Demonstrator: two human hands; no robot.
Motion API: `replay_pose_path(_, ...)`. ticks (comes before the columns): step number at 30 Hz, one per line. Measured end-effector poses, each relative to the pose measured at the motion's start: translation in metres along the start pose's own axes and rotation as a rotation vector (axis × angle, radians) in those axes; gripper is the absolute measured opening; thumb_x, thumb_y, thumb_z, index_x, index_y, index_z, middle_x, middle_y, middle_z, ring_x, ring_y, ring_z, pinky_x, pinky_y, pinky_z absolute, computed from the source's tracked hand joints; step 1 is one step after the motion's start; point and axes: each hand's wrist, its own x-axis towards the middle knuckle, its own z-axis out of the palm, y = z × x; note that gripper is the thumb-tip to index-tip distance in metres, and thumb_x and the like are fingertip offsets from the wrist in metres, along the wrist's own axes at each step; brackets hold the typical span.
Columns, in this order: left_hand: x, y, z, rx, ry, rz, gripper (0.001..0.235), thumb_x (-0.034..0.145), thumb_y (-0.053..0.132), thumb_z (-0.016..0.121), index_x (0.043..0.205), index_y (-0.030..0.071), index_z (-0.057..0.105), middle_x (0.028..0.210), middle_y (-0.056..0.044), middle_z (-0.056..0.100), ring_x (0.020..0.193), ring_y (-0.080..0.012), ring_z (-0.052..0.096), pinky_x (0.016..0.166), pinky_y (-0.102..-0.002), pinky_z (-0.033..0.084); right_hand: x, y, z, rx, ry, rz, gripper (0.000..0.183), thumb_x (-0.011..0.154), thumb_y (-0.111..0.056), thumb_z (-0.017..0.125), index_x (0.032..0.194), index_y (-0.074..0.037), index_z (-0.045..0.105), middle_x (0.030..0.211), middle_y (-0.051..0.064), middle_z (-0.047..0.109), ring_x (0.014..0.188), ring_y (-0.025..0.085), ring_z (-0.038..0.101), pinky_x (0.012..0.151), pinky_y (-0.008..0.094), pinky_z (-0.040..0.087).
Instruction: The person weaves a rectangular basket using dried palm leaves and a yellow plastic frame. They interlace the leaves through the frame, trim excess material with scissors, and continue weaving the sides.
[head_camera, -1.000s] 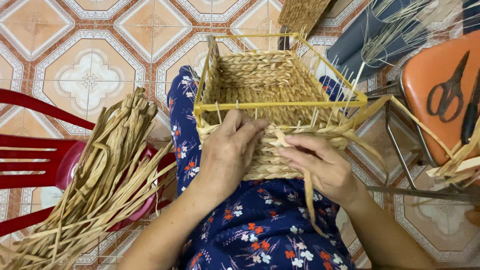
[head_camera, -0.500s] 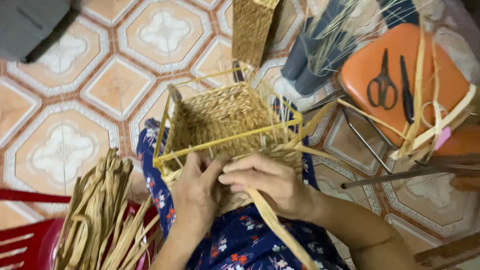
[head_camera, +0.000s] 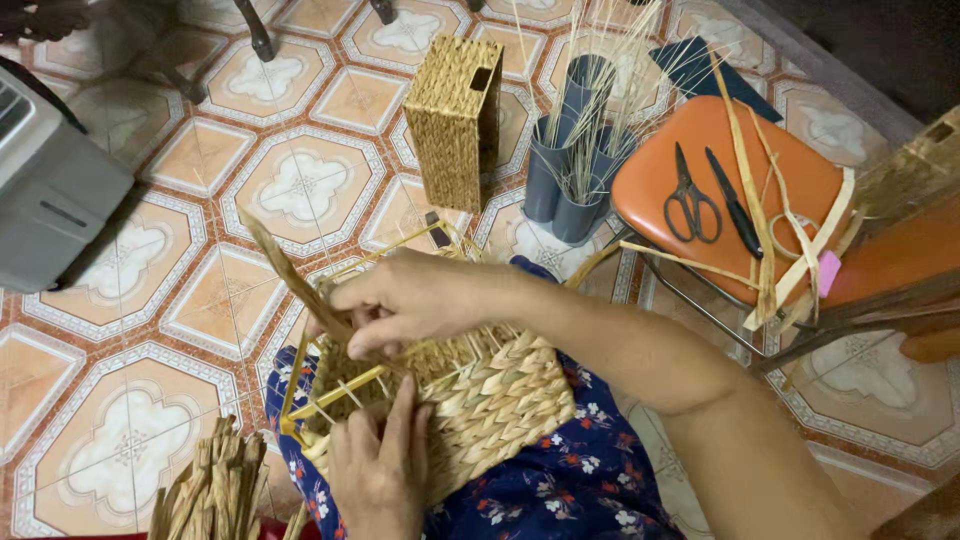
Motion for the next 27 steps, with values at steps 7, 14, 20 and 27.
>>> replay_pose_path(7, 0.020, 0.006, -0.010, 0.111, -0.135, 0.046, 0.019, 0.086, 0.023, 0.076, 0.100, 0.011, 0.075, 0.087, -0.009, 0.058, 0.078, -0.0280, 0.055, 0.064, -0.042, 0.040, 0.043, 0.064, -0.025, -0.054, -0.286, 0.331, 0.031, 0.089, -0.013, 0.071, 0.120, -0.010, 0.075, 0.099, 0.004, 0.081, 0.082, 0.011, 0.074, 0.071, 0.029, 0.060)
replay_pose_path(14, 0.014, 0.005, -0.005, 0.006, -0.115, -0.027, 0.016, 0.085, 0.021, 0.075, 0.097, 0.011, 0.071, 0.084, -0.009, 0.054, 0.080, -0.0295, 0.054, 0.065, -0.043, 0.038, 0.037, 0.105, 0.022, 0.376, -0.809, -0.079, 0.033, 0.089, -0.013, 0.077, 0.120, -0.005, 0.068, 0.099, 0.001, 0.076, 0.091, 0.009, 0.069, 0.079, 0.027, 0.056)
replay_pose_path(20, 0.006, 0.006, 0.001, -0.089, -0.059, -0.055, 0.023, 0.085, 0.017, 0.079, 0.099, 0.007, 0.063, 0.083, -0.010, 0.052, 0.078, -0.0298, 0.053, 0.066, -0.044, 0.036, 0.031, 0.090, 0.030, 0.308, -0.712, 0.091, 0.019, 0.095, -0.015, 0.070, 0.109, -0.003, 0.069, 0.093, 0.003, 0.074, 0.085, 0.009, 0.070, 0.074, 0.028, 0.057)
replay_pose_path(27, 0.012, 0.012, -0.002, -0.130, -0.008, -0.065, 0.031, 0.083, 0.017, 0.081, 0.090, 0.005, 0.054, 0.083, -0.013, 0.050, 0.079, -0.0329, 0.053, 0.068, -0.045, 0.036, 0.025, 0.083, 0.024, 0.196, -0.687, 0.126, 0.021, 0.093, -0.014, 0.065, 0.111, -0.006, 0.069, 0.091, 0.004, 0.077, 0.078, 0.010, 0.072, 0.068, 0.027, 0.058)
